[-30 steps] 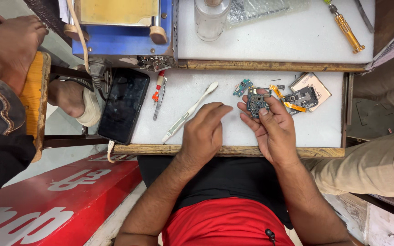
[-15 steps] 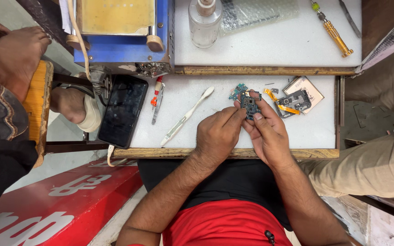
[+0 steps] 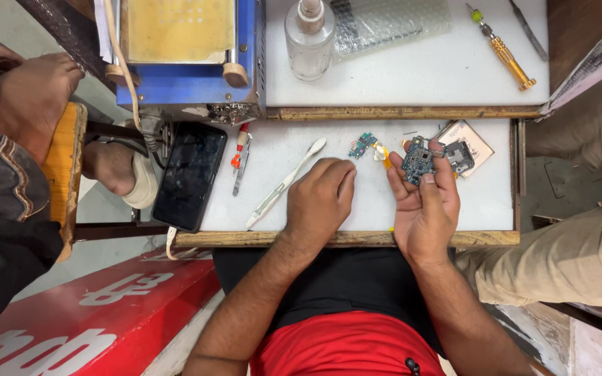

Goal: The person handles a small circuit board, removes a component, and cleans the board with a spray and a toothbrush. They then reattach the component and continue to inspect the board.

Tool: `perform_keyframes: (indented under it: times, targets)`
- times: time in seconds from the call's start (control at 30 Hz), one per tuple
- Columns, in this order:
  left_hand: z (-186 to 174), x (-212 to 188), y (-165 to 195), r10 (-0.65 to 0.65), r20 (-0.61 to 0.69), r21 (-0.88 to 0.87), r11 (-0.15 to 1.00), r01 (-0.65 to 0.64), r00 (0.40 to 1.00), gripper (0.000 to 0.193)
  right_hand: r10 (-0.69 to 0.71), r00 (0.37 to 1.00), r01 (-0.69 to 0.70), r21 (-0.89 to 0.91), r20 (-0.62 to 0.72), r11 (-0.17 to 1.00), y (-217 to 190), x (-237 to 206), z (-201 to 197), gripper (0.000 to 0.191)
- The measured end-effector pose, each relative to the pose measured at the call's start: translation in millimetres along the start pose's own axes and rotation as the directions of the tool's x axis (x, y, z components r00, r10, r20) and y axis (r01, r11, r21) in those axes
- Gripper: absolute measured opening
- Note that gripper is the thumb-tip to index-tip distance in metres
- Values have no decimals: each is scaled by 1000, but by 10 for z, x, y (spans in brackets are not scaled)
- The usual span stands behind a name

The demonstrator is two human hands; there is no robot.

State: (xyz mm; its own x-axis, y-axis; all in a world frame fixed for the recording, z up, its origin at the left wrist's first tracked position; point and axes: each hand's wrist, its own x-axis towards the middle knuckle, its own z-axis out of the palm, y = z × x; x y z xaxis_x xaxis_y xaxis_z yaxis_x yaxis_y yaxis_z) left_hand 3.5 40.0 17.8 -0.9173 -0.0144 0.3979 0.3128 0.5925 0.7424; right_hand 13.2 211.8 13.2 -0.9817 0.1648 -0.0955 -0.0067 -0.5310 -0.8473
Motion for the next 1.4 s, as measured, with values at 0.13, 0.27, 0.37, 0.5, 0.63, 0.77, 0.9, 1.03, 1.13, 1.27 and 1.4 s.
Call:
perform_keyframes:
  times: [0.13,0.27,0.37,0.5,0.63,0.77,0.9,1.03,1.13,1.27,1.4]
  targets:
    - [86,45,-24,17,60,37,999,-19,998,12,-18,1000,18,-5,-2,1000,2,-25,-11,50]
    - [99,31,-26,-43,128,36,999,38,991,12,13,1000,-13,-8,25,1000,12,-16,-48,50]
    - [30,22,-47,-41,42,-73,996,44,998,18,48,999,-47,-19,24,999,22,19,-60,52]
    - [-60,7,-76,-163,74,-287,941,178,984,36,103,993,-102,-18,60,995,38,50,-87,56]
    - [-77,-43,-85,-270,152,-377,873,308,951,37,151,981,-152,-5,122,988,45,33,-140,59]
    - [-67,-85,-113,-177,108,-376,904,205,978,25,215,968,-213,-29,133,977,80,38,-166,56]
    - [-63,-99,-123,-170,91,-396,898,192,981,24,241,956,-250,32,169,968,95,48,-224,49]
    - [-86,-100,-83,-122,97,-403,903,151,988,21,232,945,-220,-77,230,972,158,16,-229,36]
    - [-114,-93,-55,22,51,-411,912,1,998,17,253,941,-140,-424,224,895,199,-68,-175,30]
    - [-133,-88,-53,47,7,-428,903,-39,999,15,200,954,-11,-642,222,767,195,-123,-109,20]
    - [-114,-103,-56,-9,61,-400,916,33,998,15,158,971,-39,-535,178,844,171,-86,-110,21]
